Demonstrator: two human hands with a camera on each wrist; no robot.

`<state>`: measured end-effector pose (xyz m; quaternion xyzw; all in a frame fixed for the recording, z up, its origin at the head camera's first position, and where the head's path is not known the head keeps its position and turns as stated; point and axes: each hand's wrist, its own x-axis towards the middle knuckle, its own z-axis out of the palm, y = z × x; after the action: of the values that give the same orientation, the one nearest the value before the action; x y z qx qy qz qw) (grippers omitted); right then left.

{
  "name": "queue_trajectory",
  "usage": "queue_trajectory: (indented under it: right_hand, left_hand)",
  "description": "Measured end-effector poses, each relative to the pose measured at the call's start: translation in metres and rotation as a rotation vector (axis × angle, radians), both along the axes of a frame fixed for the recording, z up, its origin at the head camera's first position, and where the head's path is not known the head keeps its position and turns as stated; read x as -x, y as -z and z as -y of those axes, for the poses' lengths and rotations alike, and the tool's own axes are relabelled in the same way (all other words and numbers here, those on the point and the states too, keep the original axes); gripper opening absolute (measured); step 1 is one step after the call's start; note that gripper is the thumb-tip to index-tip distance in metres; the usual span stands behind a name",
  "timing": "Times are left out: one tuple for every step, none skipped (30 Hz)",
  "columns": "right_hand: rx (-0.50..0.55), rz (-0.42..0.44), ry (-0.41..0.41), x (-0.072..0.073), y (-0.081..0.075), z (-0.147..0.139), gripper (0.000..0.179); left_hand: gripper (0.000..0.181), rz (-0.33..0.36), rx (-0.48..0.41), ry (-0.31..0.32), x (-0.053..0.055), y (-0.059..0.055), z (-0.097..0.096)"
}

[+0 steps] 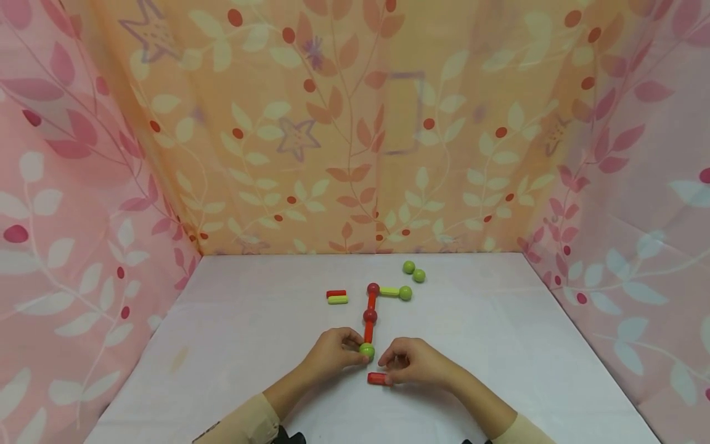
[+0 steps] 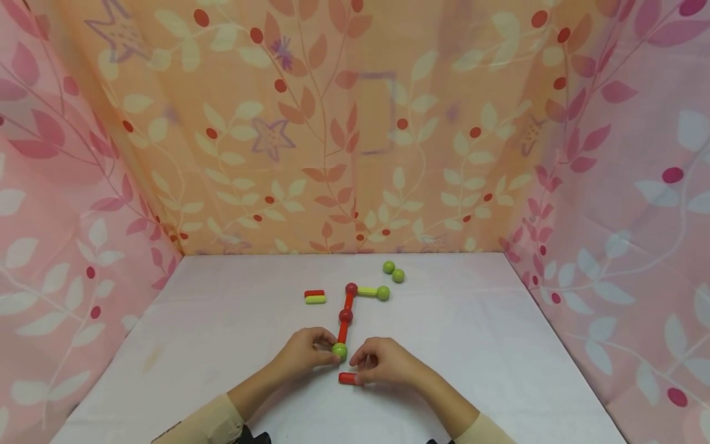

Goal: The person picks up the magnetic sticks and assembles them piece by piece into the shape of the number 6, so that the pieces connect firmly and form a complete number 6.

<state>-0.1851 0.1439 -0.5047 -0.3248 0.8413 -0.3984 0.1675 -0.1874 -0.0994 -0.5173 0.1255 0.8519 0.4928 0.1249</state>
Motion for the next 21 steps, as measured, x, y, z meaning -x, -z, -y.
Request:
queue_trajectory:
  right_hand:
    - [0.001,-0.011,-0.009,0.0000,0.0014,0.0002,0.027]
    - [-0.003,-0.017,-0.015,-0.0001,0.0029,0.0003,0.027]
    - [-0.008,-0.021,-0.020,-0.0001,0.0044,0.0005,0.028]
    - [-0.011,-0.021,-0.023,-0.0003,0.0057,0.0009,0.028]
    - [-0.016,-0.020,-0.024,-0.0006,0.0065,0.0012,0.028]
    - [-0.022,-0.017,-0.022,-0.0010,0.0072,0.0017,0.028]
    - [-0.028,-0.012,-0.018,-0.0017,0.0078,0.0025,0.028]
    - [-0.036,-0.005,-0.011,-0.0026,0.0081,0.0031,0.028]
    - [-0.043,-0.002,-0.005,-0.0037,0.0082,0.0040,0.028]
    - [-0.049,-0.004,-0.001,-0.0047,0.0081,0.0047,0.027]
    - [-0.057,-0.011,0.003,-0.0057,0.0077,0.0055,0.026]
    - [-0.065,-0.017,0.009,-0.0066,0.0075,0.0061,0.025]
    - [-0.072,-0.021,0.012,-0.0073,0.0070,0.0066,0.024]
    - [-0.079,-0.028,0.014,-0.0077,0.0067,0.0069,0.022]
    - [-0.083,-0.036,0.011,-0.0077,0.0066,0.0073,0.021]
    - [-0.085,-0.044,0.009,-0.0074,0.0063,0.0073,0.020]
    - [-0.085,-0.050,0.007,-0.0068,0.0062,0.0069,0.019]
    - [-0.082,-0.051,0.004,-0.0059,0.0058,0.0062,0.018]
    - [-0.076,-0.057,-0.001,-0.0047,0.0052,0.0053,0.018]
    - [-0.070,-0.067,-0.004,-0.0029,0.0044,0.0043,0.018]
    - [-0.061,-0.071,-0.003,-0.0007,0.0030,0.0030,0.017]
  left_hand:
    - [0.033,-0.001,-0.001,0.001,-0.0001,-0.0005,-0.0002]
    - [0.033,0.000,0.000,0.001,-0.0003,-0.0007,-0.0002]
    - [0.033,0.006,0.002,-0.001,-0.0004,-0.0011,-0.0004]
    - [0.033,0.012,0.006,-0.004,-0.0005,-0.0012,-0.0006]
    - [0.033,0.018,0.009,-0.007,-0.0006,-0.0013,-0.0008]
    - [0.033,0.022,0.013,-0.010,-0.0007,-0.0015,-0.0010]
    - [0.033,0.027,0.017,-0.013,-0.0009,-0.0013,-0.0009]
    - [0.034,0.029,0.019,-0.013,-0.0009,-0.0010,-0.0008]
    - [0.033,0.033,0.021,-0.015,-0.0011,-0.0010,-0.0009]
    - [0.033,0.034,0.021,-0.016,-0.0011,-0.0009,-0.0008]
    - [0.033,0.034,0.020,-0.016,-0.0011,-0.0007,-0.0007]
    - [0.033,0.034,0.018,-0.016,-0.0011,-0.0005,-0.0006]
    - [0.033,0.035,0.015,-0.015,-0.0010,-0.0002,-0.0005]
    - [0.033,0.034,0.013,-0.014,-0.0009,0.0001,-0.0005]
    - [0.033,0.037,0.012,-0.016,-0.0007,0.0002,-0.0005]
    - [0.033,0.035,0.011,-0.017,-0.0004,0.0005,-0.0005]
    - [0.033,0.034,0.012,-0.017,-0.0001,0.0007,-0.0004]
    - [0.032,0.029,0.012,-0.015,0.0001,0.0009,-0.0005]
    - [0.032,0.025,0.016,-0.016,0.0003,0.0010,-0.0004]
    - [0.032,0.021,0.019,-0.015,0.0004,0.0012,-0.0003]
    - [0.032,0.017,0.020,-0.014,0.0006,0.0016,-0.0003]
